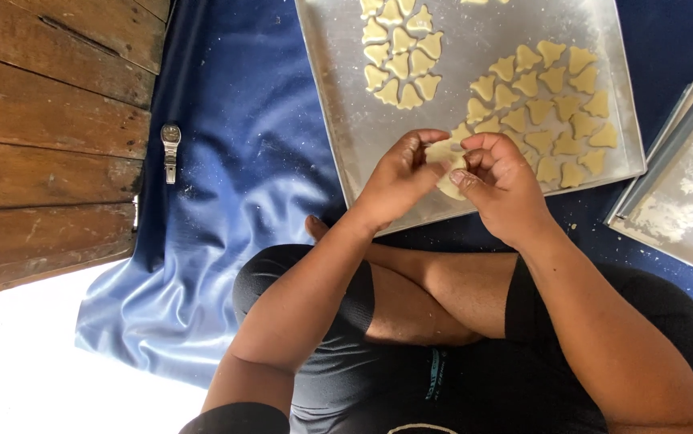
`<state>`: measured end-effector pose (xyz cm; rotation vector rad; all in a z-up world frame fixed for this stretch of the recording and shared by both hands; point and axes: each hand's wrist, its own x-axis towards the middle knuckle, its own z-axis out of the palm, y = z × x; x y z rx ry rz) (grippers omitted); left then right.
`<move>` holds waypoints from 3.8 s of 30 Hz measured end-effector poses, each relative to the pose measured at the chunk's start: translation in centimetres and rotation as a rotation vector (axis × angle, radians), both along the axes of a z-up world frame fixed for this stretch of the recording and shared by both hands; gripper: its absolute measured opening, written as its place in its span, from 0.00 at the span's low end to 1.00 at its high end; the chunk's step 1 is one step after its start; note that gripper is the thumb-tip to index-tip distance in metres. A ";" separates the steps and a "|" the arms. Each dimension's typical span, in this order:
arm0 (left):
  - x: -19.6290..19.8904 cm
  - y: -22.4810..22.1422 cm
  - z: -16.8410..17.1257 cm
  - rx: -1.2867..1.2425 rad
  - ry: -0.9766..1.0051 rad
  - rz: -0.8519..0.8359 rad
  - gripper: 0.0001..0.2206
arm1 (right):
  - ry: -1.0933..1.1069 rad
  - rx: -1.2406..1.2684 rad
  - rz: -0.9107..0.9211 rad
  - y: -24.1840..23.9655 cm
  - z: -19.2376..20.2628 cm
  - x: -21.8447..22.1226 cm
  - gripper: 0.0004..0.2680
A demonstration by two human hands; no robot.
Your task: Picking up pre-cut dough shapes, folding them, and arranging them on a baking tray while using a scraper tool.
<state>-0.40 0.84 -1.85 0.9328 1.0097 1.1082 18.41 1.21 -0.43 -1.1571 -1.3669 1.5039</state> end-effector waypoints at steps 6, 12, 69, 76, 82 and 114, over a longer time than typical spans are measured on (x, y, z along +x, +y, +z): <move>-1.0 0.7 1.1 0.146 0.186 0.092 0.11 | 0.066 0.033 0.034 0.5 1.2 0.1 0.28; -8.2 4.9 -3.9 0.235 0.829 0.298 0.14 | -0.717 0.626 -0.024 4.4 4.7 9.8 0.17; -4.3 9.3 -11.9 -0.108 0.949 -0.122 0.12 | -1.092 0.463 -0.161 11.0 -8.3 21.7 0.12; -7.4 9.2 -13.7 -0.039 0.955 0.212 0.15 | -1.300 0.687 0.311 9.8 -7.2 6.5 0.10; -4.1 2.9 -14.4 0.437 1.812 -0.074 0.18 | -1.316 1.121 0.367 6.9 -13.4 -0.1 0.12; -2.3 8.8 -10.7 -0.250 1.536 -0.285 0.35 | -1.174 0.373 0.344 10.7 -14.5 -5.8 0.28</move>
